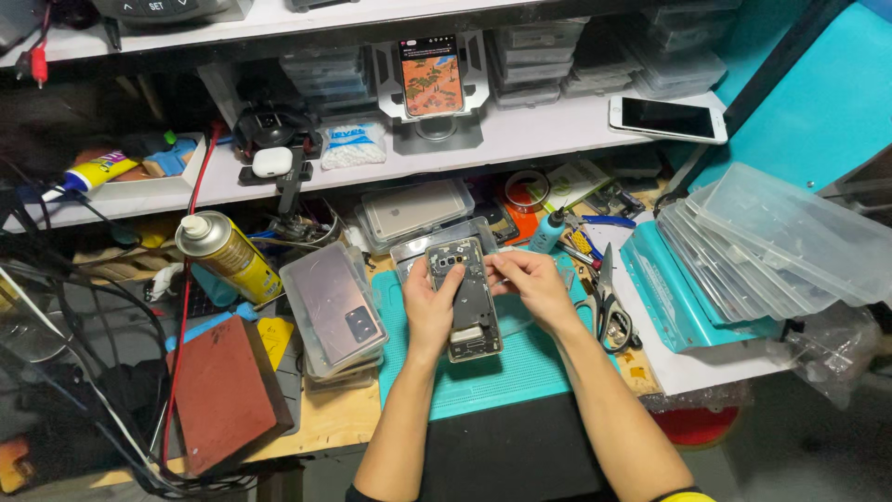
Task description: The person pries open the back cover of a smartphone on a repair mat, then removes internal components including the battery and small parts by hand, using a pry tool and screwdriver on the opened device.
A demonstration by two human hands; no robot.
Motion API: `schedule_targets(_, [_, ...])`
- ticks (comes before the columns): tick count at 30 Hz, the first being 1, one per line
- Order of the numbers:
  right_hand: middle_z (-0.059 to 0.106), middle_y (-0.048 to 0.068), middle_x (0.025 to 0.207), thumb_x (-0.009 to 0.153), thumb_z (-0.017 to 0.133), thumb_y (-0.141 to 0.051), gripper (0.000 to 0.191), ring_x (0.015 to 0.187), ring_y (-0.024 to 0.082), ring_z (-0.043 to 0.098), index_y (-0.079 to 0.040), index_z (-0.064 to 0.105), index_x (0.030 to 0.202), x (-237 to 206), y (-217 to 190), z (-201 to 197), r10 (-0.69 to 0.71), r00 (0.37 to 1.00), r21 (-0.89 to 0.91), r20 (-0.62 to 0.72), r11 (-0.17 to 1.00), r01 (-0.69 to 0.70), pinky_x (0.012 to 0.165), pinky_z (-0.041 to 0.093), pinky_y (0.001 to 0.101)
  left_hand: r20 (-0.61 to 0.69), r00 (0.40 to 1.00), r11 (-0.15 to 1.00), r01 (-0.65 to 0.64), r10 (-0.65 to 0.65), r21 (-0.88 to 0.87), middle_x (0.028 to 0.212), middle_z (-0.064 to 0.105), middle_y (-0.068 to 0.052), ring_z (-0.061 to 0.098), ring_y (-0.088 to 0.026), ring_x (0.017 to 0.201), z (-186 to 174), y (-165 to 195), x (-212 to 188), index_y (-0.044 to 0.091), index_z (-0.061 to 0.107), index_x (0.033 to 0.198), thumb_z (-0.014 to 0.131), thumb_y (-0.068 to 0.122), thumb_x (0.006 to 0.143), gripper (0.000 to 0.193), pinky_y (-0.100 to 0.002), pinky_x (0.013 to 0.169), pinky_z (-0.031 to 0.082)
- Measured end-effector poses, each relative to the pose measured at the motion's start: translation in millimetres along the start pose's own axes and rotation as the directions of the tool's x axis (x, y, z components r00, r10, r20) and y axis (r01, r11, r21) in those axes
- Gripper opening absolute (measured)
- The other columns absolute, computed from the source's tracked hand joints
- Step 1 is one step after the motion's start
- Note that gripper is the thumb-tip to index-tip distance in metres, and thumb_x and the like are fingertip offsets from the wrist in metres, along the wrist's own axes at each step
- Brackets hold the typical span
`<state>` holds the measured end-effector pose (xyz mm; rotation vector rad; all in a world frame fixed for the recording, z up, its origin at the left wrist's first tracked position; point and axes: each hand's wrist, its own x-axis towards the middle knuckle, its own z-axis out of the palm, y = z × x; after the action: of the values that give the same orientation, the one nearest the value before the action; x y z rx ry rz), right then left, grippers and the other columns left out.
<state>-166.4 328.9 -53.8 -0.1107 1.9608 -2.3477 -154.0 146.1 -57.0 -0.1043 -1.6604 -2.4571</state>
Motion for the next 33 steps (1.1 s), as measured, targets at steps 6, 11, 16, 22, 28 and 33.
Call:
schedule_targets(6, [0.073,0.004,0.085,0.093,0.075,-0.009,0.017,0.072,0.008,0.066,0.005,0.075,0.103,3,8,-2,-0.115,0.993,-0.13,0.03,0.984,0.118,0.063,0.054,0.0234,-0.003,0.999,0.999,-0.045,0.046,0.018,0.105,0.075,-0.009,0.07,-0.012,0.093,6,-2,-1,-0.004,0.063,0.118,0.072,0.004,0.094,0.027,-0.027,0.081,0.057])
schedule_targets(11, [0.072,0.004,0.081,0.094,0.075,-0.009,0.016,0.068,0.008,0.063,0.005,0.075,0.101,4,17,-1,-0.159,0.987,-0.19,-0.026,0.97,0.152,0.06,0.051,0.023,0.012,0.998,0.998,-0.056,0.056,0.0,0.108,0.075,-0.01,0.071,-0.013,0.097,7,-6,1,-0.004,0.062,0.119,0.071,0.004,0.095,0.028,-0.027,0.084,0.057])
schedule_targets(16, [0.075,0.001,0.087,0.093,0.068,-0.014,0.02,0.074,0.006,0.068,0.0,0.076,0.106,4,15,-3,-0.025,1.0,-0.03,-0.004,0.999,0.025,0.069,0.056,0.0222,-0.017,1.0,1.0,-0.004,0.004,0.021,0.106,0.076,-0.012,0.072,-0.015,0.093,5,-3,4,-0.005,0.063,0.12,0.071,0.006,0.094,0.03,-0.027,0.079,0.059])
schedule_targets(22, [0.073,0.002,0.084,0.092,0.074,-0.01,0.015,0.072,0.007,0.065,0.003,0.075,0.1,6,21,-7,-0.139,0.988,-0.097,-0.06,0.986,0.133,0.067,0.053,0.0237,0.169,0.985,0.995,-0.014,0.03,-0.099,0.113,0.073,-0.011,0.071,-0.013,0.1,4,-1,0,-0.004,0.058,0.127,0.068,0.003,0.095,0.034,-0.027,0.084,0.059])
schedule_targets(28, [0.072,0.002,0.082,0.092,0.073,-0.009,0.014,0.071,0.008,0.065,0.002,0.074,0.1,4,20,-11,-0.097,0.991,-0.053,-0.096,0.994,0.092,0.066,0.053,0.0233,0.215,0.976,0.976,0.087,-0.044,-0.2,0.116,0.072,-0.01,0.069,-0.012,0.101,-7,-10,3,-0.006,0.06,0.131,0.051,0.007,0.106,0.03,-0.025,0.089,0.055])
schedule_targets(33, [0.072,0.002,0.081,0.093,0.073,-0.01,0.014,0.069,0.008,0.064,0.003,0.075,0.098,1,18,-6,-0.164,0.985,-0.116,-0.051,0.981,0.157,0.065,0.052,0.0231,0.178,0.983,0.975,0.07,-0.033,-0.21,0.11,0.074,-0.011,0.07,-0.015,0.094,-9,-17,5,-0.007,0.061,0.128,0.049,0.007,0.105,0.029,-0.027,0.084,0.056])
